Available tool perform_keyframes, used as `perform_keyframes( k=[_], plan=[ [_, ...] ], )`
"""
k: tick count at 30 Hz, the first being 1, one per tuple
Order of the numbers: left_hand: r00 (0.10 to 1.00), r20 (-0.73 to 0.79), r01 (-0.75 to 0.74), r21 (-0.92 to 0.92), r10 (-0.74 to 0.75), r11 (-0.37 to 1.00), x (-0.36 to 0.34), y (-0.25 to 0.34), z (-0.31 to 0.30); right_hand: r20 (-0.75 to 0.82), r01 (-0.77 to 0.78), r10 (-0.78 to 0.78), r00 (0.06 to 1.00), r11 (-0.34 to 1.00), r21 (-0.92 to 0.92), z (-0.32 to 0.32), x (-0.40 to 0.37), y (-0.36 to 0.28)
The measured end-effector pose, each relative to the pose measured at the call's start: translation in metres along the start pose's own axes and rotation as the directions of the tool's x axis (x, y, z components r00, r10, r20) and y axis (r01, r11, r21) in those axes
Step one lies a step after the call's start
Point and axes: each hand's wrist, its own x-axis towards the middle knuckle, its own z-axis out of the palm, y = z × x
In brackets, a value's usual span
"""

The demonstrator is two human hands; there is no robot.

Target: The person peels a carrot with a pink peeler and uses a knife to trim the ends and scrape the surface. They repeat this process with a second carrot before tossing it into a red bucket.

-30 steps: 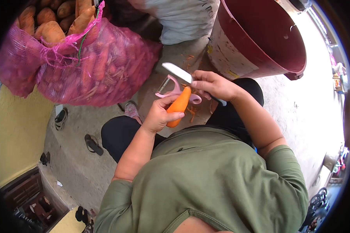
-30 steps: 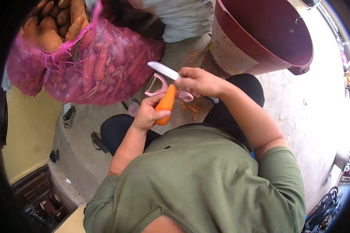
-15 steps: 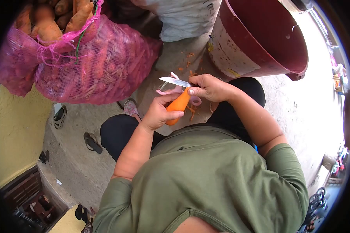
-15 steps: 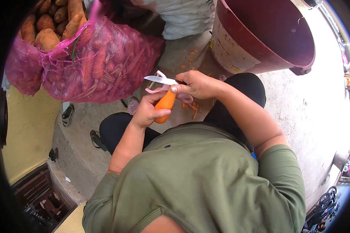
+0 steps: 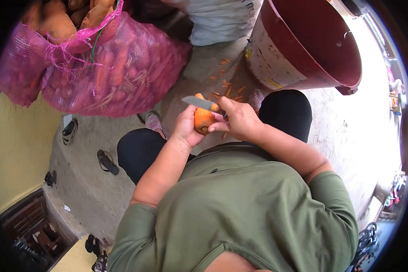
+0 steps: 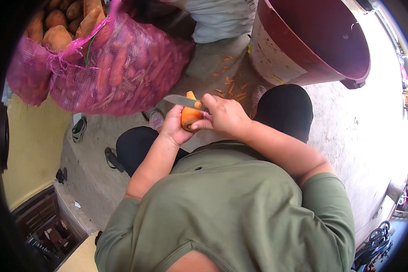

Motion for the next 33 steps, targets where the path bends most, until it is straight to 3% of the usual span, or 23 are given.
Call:
perform_keyframes(
  k=[4, 10, 19, 22, 25, 28, 29, 30, 31, 32, 33],
  plan=[
    [1.0, -0.001, 0.013, -0.006, -0.013, 1.0, -0.003, 0.002, 0.0, -0.045, 0.024, -0.032, 0.998, 0.984, -0.174, 0.009, -0.001, -0.006],
    [0.999, 0.009, 0.043, -0.055, -0.042, 0.998, -0.007, 0.003, 0.007, 0.021, -0.048, 0.053, 0.998, 0.981, -0.189, 0.013, 0.001, -0.008],
    [0.999, -0.033, 0.007, -0.056, -0.008, 0.998, -0.004, 0.0, 0.007, 0.027, -0.015, 0.019, 0.999, 0.989, -0.149, 0.019, -0.001, 0.002],
    [0.998, -0.036, 0.05, -0.065, -0.053, 0.997, 0.003, 0.0, -0.006, 0.065, -0.04, 0.055, 0.996, 0.974, -0.223, 0.02, -0.001, 0.001],
    [0.996, 0.089, 0.007, -0.045, -0.003, 0.999, 0.003, 0.003, -0.004, 0.077, -0.089, 0.103, 0.992, 0.983, -0.163, 0.013, 0.001, -0.004],
    [0.999, -0.023, -0.019, 0.194, 0.024, 0.981, -0.018, 0.007, 0.019, 0.16, -0.328, 0.312, 0.937, 0.941, 0.085, 0.0, 0.009, -0.001],
    [0.999, 0.004, 0.032, 0.373, -0.036, 0.927, -0.017, 0.013, 0.007, 0.213, -0.371, 0.324, 0.922, 0.897, 0.241, -0.012, 0.011, -0.001],
    [0.996, -0.032, -0.051, 0.523, 0.08, 0.851, -0.017, 0.015, 0.0, 0.152, -0.318, 0.283, 0.947, 0.893, 0.319, -0.011, 0.01, 0.006],
    [0.979, -0.048, -0.117, 0.661, 0.198, 0.741, -0.018, 0.016, -0.005, 0.205, -0.353, 0.292, 0.934, 0.835, 0.423, -0.012, 0.01, 0.011],
    [0.948, -0.043, -0.165, 0.781, 0.315, 0.602, -0.016, 0.016, -0.01, 0.258, -0.388, 0.293, 0.921, 0.763, 0.518, -0.013, 0.012, 0.016],
    [0.894, 0.134, -0.3, 0.888, 0.427, 0.348, -0.014, 0.016, -0.004, 0.463, -0.562, 0.336, 0.82, 0.624, 0.543, -0.027, 0.014, 0.01]
  ],
)
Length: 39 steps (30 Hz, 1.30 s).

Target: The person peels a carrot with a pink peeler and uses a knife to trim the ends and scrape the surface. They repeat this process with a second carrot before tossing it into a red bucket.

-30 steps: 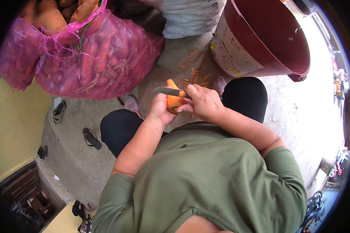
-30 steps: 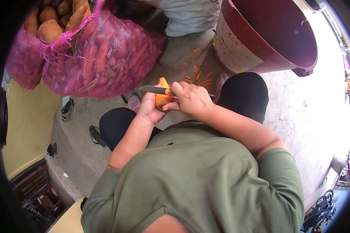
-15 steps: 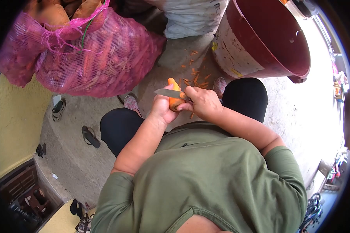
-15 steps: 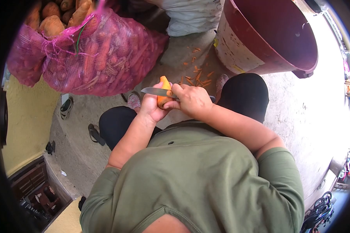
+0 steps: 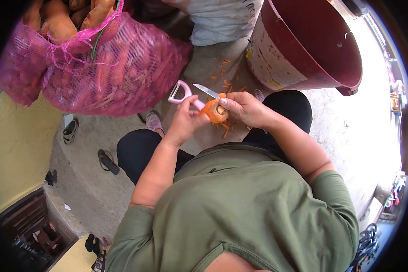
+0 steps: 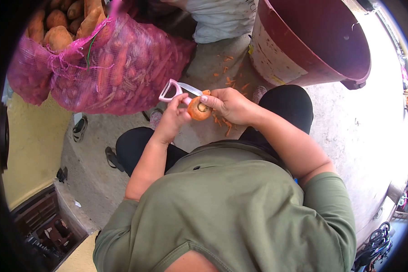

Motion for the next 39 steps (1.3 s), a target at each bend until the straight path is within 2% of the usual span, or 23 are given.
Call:
perform_keyframes(
  k=[3, 4, 5, 7, 8, 11, 14, 17, 20, 23, 26, 29, 30, 33, 36, 39],
  plan=[
    [0.945, 0.164, -0.315, 0.241, 0.282, 0.918, -0.006, 0.021, 0.013, 0.138, -0.193, 0.172, 0.975, 0.969, 0.156, 0.002, 0.002, 0.006],
    [0.93, 0.146, -0.367, 0.357, 0.337, 0.859, -0.007, 0.018, 0.016, 0.102, -0.065, 0.053, 0.993, 0.991, 0.116, 0.006, 0.002, 0.006],
    [0.942, 0.165, -0.331, 0.319, 0.291, 0.888, -0.006, 0.018, 0.016, 0.041, 0.084, -0.083, 0.996, 0.996, -0.034, 0.007, 0.002, 0.009],
    [0.957, 0.212, -0.248, 0.245, 0.198, 0.937, -0.007, 0.016, 0.015, -0.017, 0.337, -0.365, 0.931, 0.877, -0.343, 0.009, 0.001, 0.012],
    [0.963, 0.206, -0.208, 0.149, 0.176, 0.967, -0.007, 0.013, 0.016, -0.038, 0.298, -0.335, 0.942, 0.88, -0.369, 0.008, 0.001, 0.01],
    [0.945, 0.322, -0.075, 0.03, 0.061, 0.997, -0.005, 0.013, 0.014, 0.017, 0.279, -0.317, 0.948, 0.807, -0.52, 0.004, 0.002, 0.006],
    [0.909, 0.416, 0.016, -0.016, -0.007, 1.0, -0.004, 0.019, 0.011, 0.027, 0.268, -0.297, 0.955, 0.816, -0.512, 0.007, 0.002, 0.004],
    [0.948, 0.313, -0.051, -0.03, 0.058, 0.998, -0.005, 0.02, 0.016, -0.039, 0.313, -0.386, 0.922, 0.798, -0.515, 0.009, 0.006, 0.011],
    [0.98, 0.115, -0.164, 0.004, 0.163, 0.986, -0.004, 0.007, 0.024, -0.1, 0.216, -0.321, 0.942, 0.805, -0.552, 0.01, 0.006, 0.01],
    [0.983, -0.065, -0.164, 0.118, 0.173, 0.979, -0.001, -0.007, 0.03, -0.184, 0.135, -0.283, 0.941, 0.815, -0.563, 0.013, 0.005, 0.012],
    [0.998, 0.035, -0.057, -0.01, 0.057, 0.998, -0.007, 0.01, 0.026, -0.081, 0.181, -0.257, 0.963, 0.84, -0.512, 0.007, 0.005, 0.014],
    [0.904, 0.41, -0.07, -0.145, 0.124, 0.987, -0.005, 0.019, 0.01, 0.13, 0.38, -0.359, 0.924, 0.839, -0.388, -0.007, 0.012, 0.024],
    [0.887, 0.462, 0.073, -0.187, 0.022, 0.98, -0.007, 0.025, 0.01, 0.114, 0.356, -0.343, 0.933, 0.822, -0.444, -0.005, 0.009, 0.016],
    [0.954, 0.295, -0.039, -0.04, 0.049, 0.998, -0.008, 0.019, 0.019, 0.031, 0.278, -0.339, 0.94, 0.711, -0.646, -0.002, 0.0, 0.002],
    [0.976, 0.179, -0.137, 0.056, 0.125, 0.989, -0.004, 0.007, 0.023, -0.069, 0.216, -0.347, 0.935, 0.716, -0.664, 0.001, 0.001, 0.004],
    [0.989, 0.113, -0.098, 0.01, 0.096, 0.995, -0.002, -0.002, 0.027, -0.108, 0.19, -0.335, 0.936, 0.74, -0.645, 0.004, 0.002, 0.009]
  ],
)
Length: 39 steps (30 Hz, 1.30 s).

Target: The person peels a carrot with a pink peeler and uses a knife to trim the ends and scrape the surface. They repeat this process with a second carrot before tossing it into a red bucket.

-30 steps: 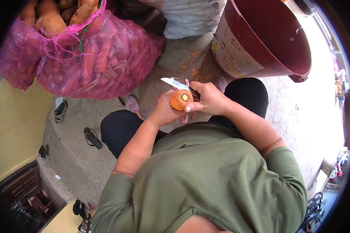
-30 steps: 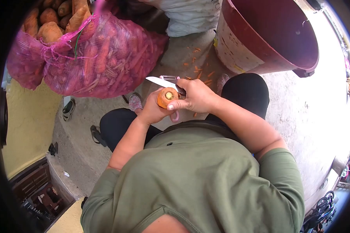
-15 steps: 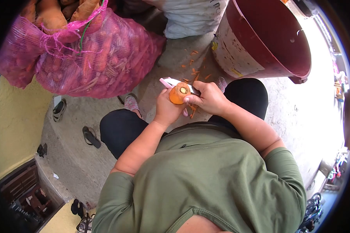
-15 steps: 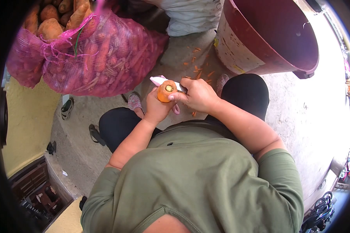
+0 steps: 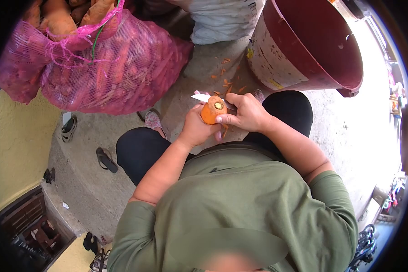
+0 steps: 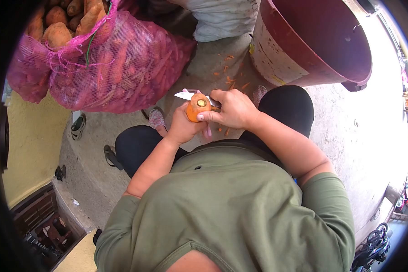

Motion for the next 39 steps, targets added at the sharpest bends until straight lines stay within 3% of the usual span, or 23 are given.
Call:
perform_keyframes(
  k=[3, 6, 9, 12, 13, 18, 20, 23, 26, 29, 32, 33, 35, 36, 37, 38, 39],
  plan=[
    [0.981, -0.153, 0.1, -0.102, -0.115, 0.99, -0.002, 0.011, 0.01, -0.043, -0.042, 0.043, 0.998, 0.999, 0.026, 0.007, -0.001, 0.001],
    [0.96, -0.276, 0.038, 0.001, -0.036, 0.999, -0.001, 0.002, 0.012, -0.083, -0.028, 0.026, 0.996, 0.999, -0.027, 0.01, -0.001, 0.0],
    [0.988, 0.154, -0.01, -0.042, 0.017, 0.999, 0.003, 0.003, -0.01, 0.087, 0.053, -0.058, 0.994, 0.997, 0.062, -0.004, 0.005, 0.006],
    [0.978, 0.153, 0.153, -0.084, -0.14, 0.985, 0.0, 0.013, -0.012, 0.041, 0.099, -0.094, 0.995, 0.985, -0.142, -0.004, 0.004, -0.001],
    [0.991, 0.077, 0.118, -0.113, -0.109, 0.987, 0.0, 0.012, -0.004, -0.052, 0.042, -0.052, 0.997, 0.986, -0.163, 0.002, 0.002, -0.001],
    [0.992, -0.1, -0.067, 0.07, 0.074, 0.995, 0.005, -0.009, 0.01, -0.113, -0.144, 0.131, 0.985, 0.983, -0.114, 0.013, 0.003, -0.009],
    [0.977, -0.192, -0.068, 0.117, 0.09, 0.991, 0.005, -0.013, 0.016, -0.138, -0.184, 0.171, 0.976, 0.979, -0.086, 0.02, 0.003, -0.007],
    [0.956, -0.295, 0.035, 0.088, -0.007, 0.995, 0.004, -0.004, 0.022, -0.088, -0.287, 0.282, 0.955, 0.957, -0.046, 0.026, 0.003, -0.01],
    [0.925, -0.369, 0.056, 0.36, 0.087, 0.931, 0.004, 0.005, 0.022, -0.051, -0.371, 0.369, 0.928, 0.927, -0.05, 0.031, 0.005, -0.012],
    [0.879, -0.464, 0.11, 0.418, 0.108, 0.902, 0.004, 0.003, 0.026, -0.006, -0.422, 0.422, 0.907, 0.906, 0.04, 0.033, 0.005, -0.016],
    [0.937, -0.349, 0.125, 0.285, -0.018, 0.95, 0.013, -0.007, 0.01, 0.148, -0.384, 0.361, 0.921, 0.907, 0.172, 0.039, 0.007, -0.01],
    [0.935, -0.346, 0.053, 0.345, 0.074, 0.937, 0.017, -0.032, 0.006, 0.122, -0.281, 0.253, 0.96, 0.861, 0.425, 0.052, 0.009, 0.006],
    [0.984, -0.14, 0.11, -0.01, -0.111, 0.994, 0.014, -0.022, -0.007, 0.42, -0.534, 0.331, 0.845, 0.456, 0.712, 0.028, 0.012, 0.017],
    [0.985, -0.013, 0.167, -0.181, -0.172, 0.969, 0.012, -0.015, -0.013, 0.566, -0.629, 0.298, 0.769, 0.195, 0.752, 0.019, 0.013, 0.019],
    [0.976, 0.1, 0.217, -0.352, -0.194, 0.91, 0.01, -0.008, -0.018, 0.507, -0.584, 0.332, 0.795, 0.198, 0.787, 0.017, 0.012, 0.017],
    [0.971, 0.167, 0.229, -0.432, -0.172, 0.872, 0.009, -0.009, -0.021, 0.526, -0.583, 0.27, 0.806, 0.215, 0.783, 0.014, 0.013, 0.031],
    [0.962, 0.23, 0.245, -0.508, -0.144, 0.826, 0.007, -0.011, -0.024, 0.361, -0.455, 0.278, 0.89, 0.482, 0.749, 0.016, 0.013, 0.028]
  ],
)
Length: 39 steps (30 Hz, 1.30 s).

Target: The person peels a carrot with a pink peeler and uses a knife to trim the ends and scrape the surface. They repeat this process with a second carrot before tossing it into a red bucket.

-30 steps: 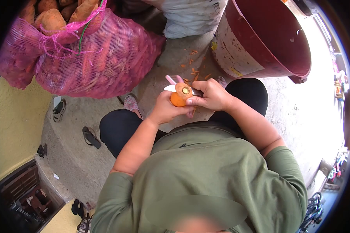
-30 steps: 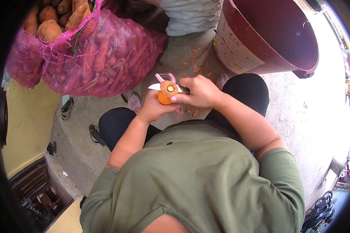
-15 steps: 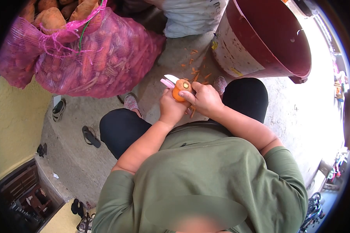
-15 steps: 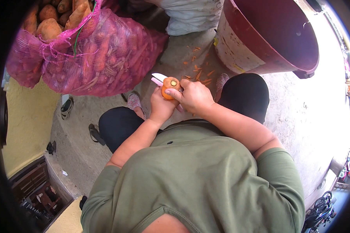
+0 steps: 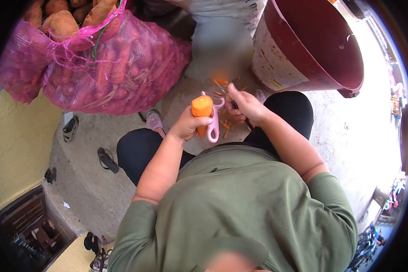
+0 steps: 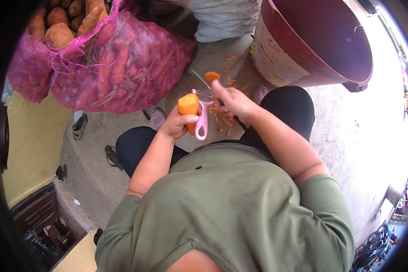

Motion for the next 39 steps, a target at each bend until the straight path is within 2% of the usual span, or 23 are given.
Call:
perform_keyframes(
  k=[1, 2, 3, 4, 7, 11, 18, 21, 23, 26, 29, 33, 36, 39],
  plan=[
    [0.998, 0.069, 0.011, -0.09, -0.005, 0.996, -0.001, -0.001, -0.004, -0.053, 0.158, -0.176, 0.983, 0.956, -0.248, 0.004, 0.0, 0.001],
    [0.988, 0.155, 0.022, -0.099, -0.007, 0.995, 0.001, -0.004, -0.009, -0.019, 0.246, -0.287, 0.958, 0.849, -0.468, 0.008, -0.003, 0.0],
    [0.987, 0.163, 0.026, -0.093, -0.01, 0.995, 0.0, -0.003, -0.006, 0.04, 0.314, -0.384, 0.922, 0.684, -0.658, 0.011, -0.006, -0.004],
    [0.985, 0.171, 0.03, -0.087, -0.014, 0.996, -0.001, 0.0, -0.002, 0.026, 0.31, -0.417, 0.908, 0.63, -0.712, 0.019, -0.01, -0.007],
    [0.978, 0.205, 0.061, -0.084, -0.042, 0.995, -0.004, 0.003, 0.003, -0.005, 0.314, -0.484, 0.875, 0.576, -0.755, 0.025, -0.011, -0.006],
    [0.974, 0.225, 0.053, -0.093, -0.03, 0.994, -0.003, 0.002, 0.004, -0.062, 0.243, -0.434, 0.899, 0.612, -0.753, 0.029, -0.012, -0.01],
    [0.97, 0.241, 0.047, -0.119, -0.017, 0.992, -0.002, 0.001, 0.006, -0.041, 0.289, -0.472, 0.881, 0.603, -0.744, 0.03, -0.012, -0.009],
    [0.98, 0.195, -0.001, -0.142, 0.028, 0.99, -0.002, 0.0, 0.009, -0.084, 0.27, -0.482, 0.872, 0.618, -0.739, 0.033, -0.013, -0.008],
    [0.986, 0.165, 0.015, -0.14, 0.009, 0.99, -0.002, 0.003, 0.012, -0.128, 0.246, -0.469, 0.874, 0.654, -0.715, 0.038, -0.014, -0.008],
    [0.993, 0.11, -0.023, -0.095, 0.034, 0.995, 0.003, -0.003, 0.011, -0.177, 0.165, -0.512, 0.841, 0.553, -0.817, 0.04, -0.015, -0.009],
    [0.997, 0.038, -0.059, -0.068, 0.061, 0.996, 0.004, -0.004, 0.016, -0.21, 0.088, -0.465, 0.86, 0.542, -0.836, 0.037, -0.016, -0.016],
    [0.997, 0.013, -0.07, -0.06, 0.07, 0.996, 0.006, -0.002, 0.024, -0.208, 0.096, -0.474, 0.856, 0.541, -0.835, 0.035, -0.014, -0.013],
    [0.999, -0.016, -0.038, 0.016, 0.038, 0.999, 0.004, 0.0, 0.025, -0.216, 0.109, -0.503, 0.837, 0.539, -0.835, 0.04, -0.013, -0.011],
    [0.984, -0.15, -0.093, 0.058, 0.101, 0.994, 0.001, 0.002, 0.034, -0.173, 0.11, -0.541, 0.823, 0.45, -0.886, 0.047, -0.014, -0.009]
  ],
)
